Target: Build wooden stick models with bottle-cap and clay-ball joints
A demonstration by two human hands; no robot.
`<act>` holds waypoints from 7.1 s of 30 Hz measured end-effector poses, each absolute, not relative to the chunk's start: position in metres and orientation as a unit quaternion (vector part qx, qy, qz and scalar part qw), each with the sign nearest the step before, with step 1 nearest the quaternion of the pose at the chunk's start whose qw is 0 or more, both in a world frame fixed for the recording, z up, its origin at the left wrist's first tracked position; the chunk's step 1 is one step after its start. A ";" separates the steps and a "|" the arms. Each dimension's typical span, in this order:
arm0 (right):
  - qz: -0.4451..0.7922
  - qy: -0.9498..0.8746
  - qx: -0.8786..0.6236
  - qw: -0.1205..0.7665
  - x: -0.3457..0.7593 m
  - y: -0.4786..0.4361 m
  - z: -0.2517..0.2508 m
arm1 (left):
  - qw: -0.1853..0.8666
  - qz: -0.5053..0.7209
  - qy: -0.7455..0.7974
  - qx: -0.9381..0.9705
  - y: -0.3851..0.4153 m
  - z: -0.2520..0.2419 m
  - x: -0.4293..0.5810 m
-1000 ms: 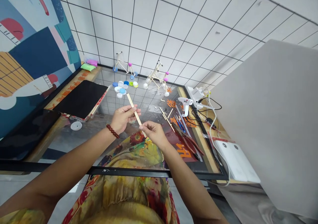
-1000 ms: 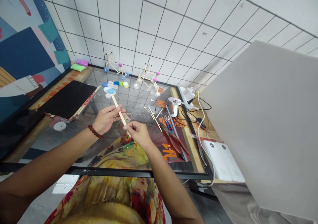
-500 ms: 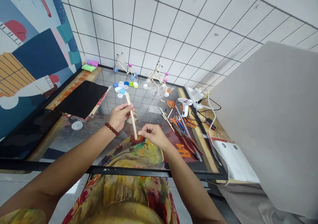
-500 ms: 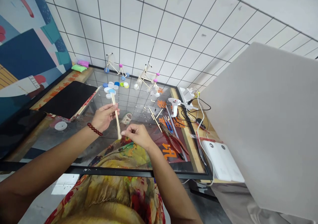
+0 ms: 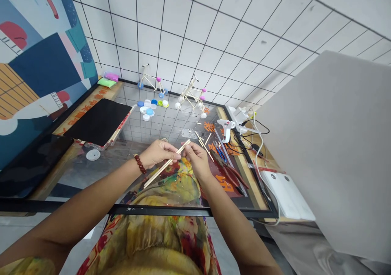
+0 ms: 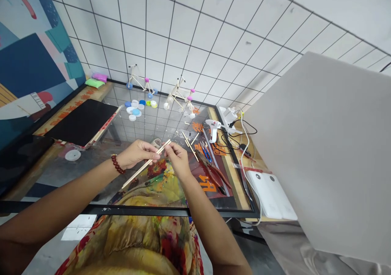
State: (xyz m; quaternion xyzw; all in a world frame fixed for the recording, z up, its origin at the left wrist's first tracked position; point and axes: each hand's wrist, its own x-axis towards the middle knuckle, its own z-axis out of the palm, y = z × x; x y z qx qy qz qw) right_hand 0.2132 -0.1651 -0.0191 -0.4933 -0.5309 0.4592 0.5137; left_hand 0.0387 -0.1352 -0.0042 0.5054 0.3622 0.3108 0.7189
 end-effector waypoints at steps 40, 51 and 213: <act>-0.048 -0.626 -0.766 0.139 0.351 -0.238 -0.007 | 0.744 0.396 0.397 0.364 -0.126 0.008 0.032; -0.072 -0.643 -0.762 0.031 0.357 -0.244 -0.014 | 0.761 0.358 0.385 0.379 -0.124 0.005 0.029; 0.260 -0.785 -0.514 0.229 0.260 -0.225 0.010 | 0.735 0.243 0.374 0.511 -0.146 0.017 0.037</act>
